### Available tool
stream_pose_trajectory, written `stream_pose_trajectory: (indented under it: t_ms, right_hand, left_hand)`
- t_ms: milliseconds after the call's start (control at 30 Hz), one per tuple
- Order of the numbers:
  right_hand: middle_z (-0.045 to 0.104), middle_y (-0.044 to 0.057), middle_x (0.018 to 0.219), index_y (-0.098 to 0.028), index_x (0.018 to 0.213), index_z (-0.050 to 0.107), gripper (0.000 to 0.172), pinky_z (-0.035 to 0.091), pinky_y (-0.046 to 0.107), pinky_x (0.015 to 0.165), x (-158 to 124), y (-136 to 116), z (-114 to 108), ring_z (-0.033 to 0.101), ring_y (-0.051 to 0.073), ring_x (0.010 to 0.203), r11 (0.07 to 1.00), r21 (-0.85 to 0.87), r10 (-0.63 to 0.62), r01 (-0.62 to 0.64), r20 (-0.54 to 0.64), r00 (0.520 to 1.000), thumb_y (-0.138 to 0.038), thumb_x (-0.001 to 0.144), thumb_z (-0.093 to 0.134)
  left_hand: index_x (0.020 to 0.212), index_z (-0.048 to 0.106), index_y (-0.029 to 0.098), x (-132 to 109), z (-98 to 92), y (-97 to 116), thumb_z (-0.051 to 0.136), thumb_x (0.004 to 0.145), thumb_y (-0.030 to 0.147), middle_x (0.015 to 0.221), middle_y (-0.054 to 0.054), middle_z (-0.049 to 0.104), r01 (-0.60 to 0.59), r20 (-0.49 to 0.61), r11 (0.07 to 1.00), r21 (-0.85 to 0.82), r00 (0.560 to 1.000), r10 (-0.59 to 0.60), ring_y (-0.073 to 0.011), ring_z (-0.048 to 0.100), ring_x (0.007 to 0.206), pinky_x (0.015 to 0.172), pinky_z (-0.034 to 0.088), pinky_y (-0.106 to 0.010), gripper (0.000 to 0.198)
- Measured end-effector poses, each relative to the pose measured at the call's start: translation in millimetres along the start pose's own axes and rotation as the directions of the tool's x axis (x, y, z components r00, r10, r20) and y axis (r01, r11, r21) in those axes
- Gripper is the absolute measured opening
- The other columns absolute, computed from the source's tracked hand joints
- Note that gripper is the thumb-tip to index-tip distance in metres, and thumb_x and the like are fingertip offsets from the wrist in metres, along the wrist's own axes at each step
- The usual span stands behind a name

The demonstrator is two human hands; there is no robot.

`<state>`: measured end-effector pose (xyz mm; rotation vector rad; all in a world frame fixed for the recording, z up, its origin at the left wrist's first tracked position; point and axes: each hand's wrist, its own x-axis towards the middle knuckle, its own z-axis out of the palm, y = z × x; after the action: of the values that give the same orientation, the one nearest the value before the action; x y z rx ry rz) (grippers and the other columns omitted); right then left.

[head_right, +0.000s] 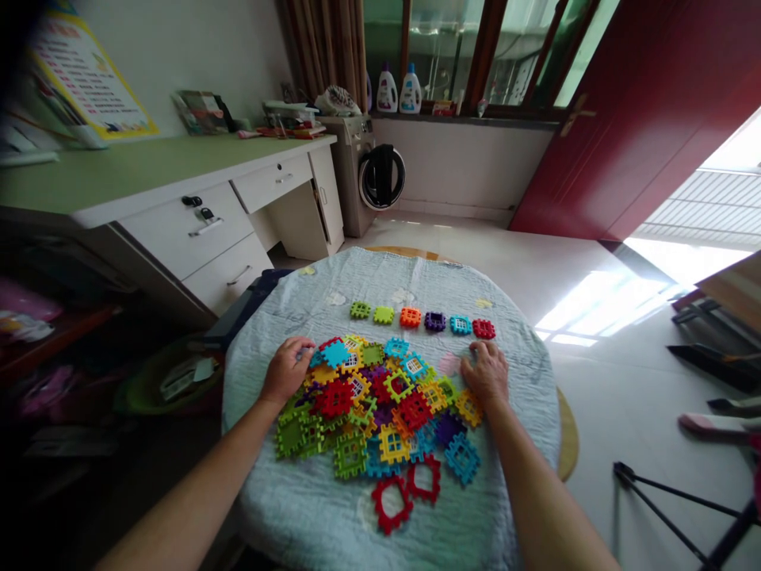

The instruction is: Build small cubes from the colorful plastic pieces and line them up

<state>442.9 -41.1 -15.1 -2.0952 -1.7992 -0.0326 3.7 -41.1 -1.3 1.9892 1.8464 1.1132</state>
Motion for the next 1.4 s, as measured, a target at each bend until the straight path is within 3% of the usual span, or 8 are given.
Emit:
stream_pose_trajectory:
  t_ms: [300, 800, 1067, 1267, 1400]
  right_hand:
    - [0.059, 0.01, 0.116, -0.021, 0.106, 0.061, 0.03, 0.038, 0.042, 0.096, 0.9, 5.8, 5.2, 0.05, 0.028, 0.11, 0.999, 0.028, -0.022, 0.023, -0.027, 0.999, -0.035, 0.081, 0.053]
    - [0.059, 0.009, 0.116, -0.021, 0.105, 0.061, 0.028, 0.039, 0.042, 0.095, -1.2, -0.6, 0.5, 0.051, 0.028, 0.108, 1.0, 0.03, 0.005, -0.005, -0.025, 1.0, -0.035, 0.082, 0.052]
    - [0.059, 0.01, 0.117, -0.021, 0.104, 0.061, 0.028, 0.038, 0.043, 0.097, -0.5, 0.4, 0.2, 0.051, 0.028, 0.109, 1.0, 0.025, -0.004, 0.005, -0.024, 1.0, -0.036, 0.082, 0.051]
    - [0.059, 0.01, 0.117, -0.021, 0.105, 0.061, 0.029, 0.038, 0.043, 0.098, -2.0, 2.2, 2.3, 0.051, 0.028, 0.11, 0.999, 0.053, -0.009, 0.01, -0.032, 0.999, -0.035, 0.081, 0.052]
    - [0.061, 0.011, 0.116, -0.02, 0.101, 0.064, 0.03, 0.039, 0.045, 0.098, 1.1, 3.7, -0.8, 0.053, 0.028, 0.111, 0.988, 0.154, 0.018, -0.014, -0.024, 1.0, -0.035, 0.077, 0.055]
  left_hand:
    - [0.09, 0.066, 0.021, -2.9, -5.4, 3.6, 0.048, 0.088, 0.042, 0.099, -0.006, 0.069, 0.018, 0.071, 0.993, -0.115, 0.997, -0.01, -0.0206, 0.063, 0.097, 0.093, 0.048, -0.034, 0.028]
    - [0.085, 0.068, 0.021, -2.5, -9.8, 10.6, 0.048, 0.089, 0.04, 0.089, -0.004, 0.072, -0.035, 0.174, 0.992, -0.124, 0.983, 0.056, -0.0195, 0.064, 0.088, 0.086, 0.048, -0.032, 0.028]
    - [0.089, 0.069, 0.021, -2.7, -16.0, 17.6, 0.049, 0.088, 0.048, 0.087, -0.004, 0.071, 0.075, 0.221, 0.976, -0.203, 0.975, -0.029, -0.0196, 0.065, 0.085, 0.082, 0.049, -0.031, 0.034]
    - [0.092, 0.068, 0.022, -2.0, -18.8, 21.5, 0.059, 0.081, 0.05, 0.096, -0.005, 0.068, -0.071, 0.239, 0.991, -0.113, 0.966, 0.096, -0.0206, 0.062, 0.093, 0.088, 0.047, -0.033, 0.032]
    - [0.092, 0.068, 0.021, -2.6, -15.7, 18.6, 0.06, 0.08, 0.049, 0.097, -0.005, 0.07, -0.06, 0.231, 0.992, -0.108, 0.969, 0.084, -0.0213, 0.063, 0.093, 0.088, 0.048, -0.034, 0.031]
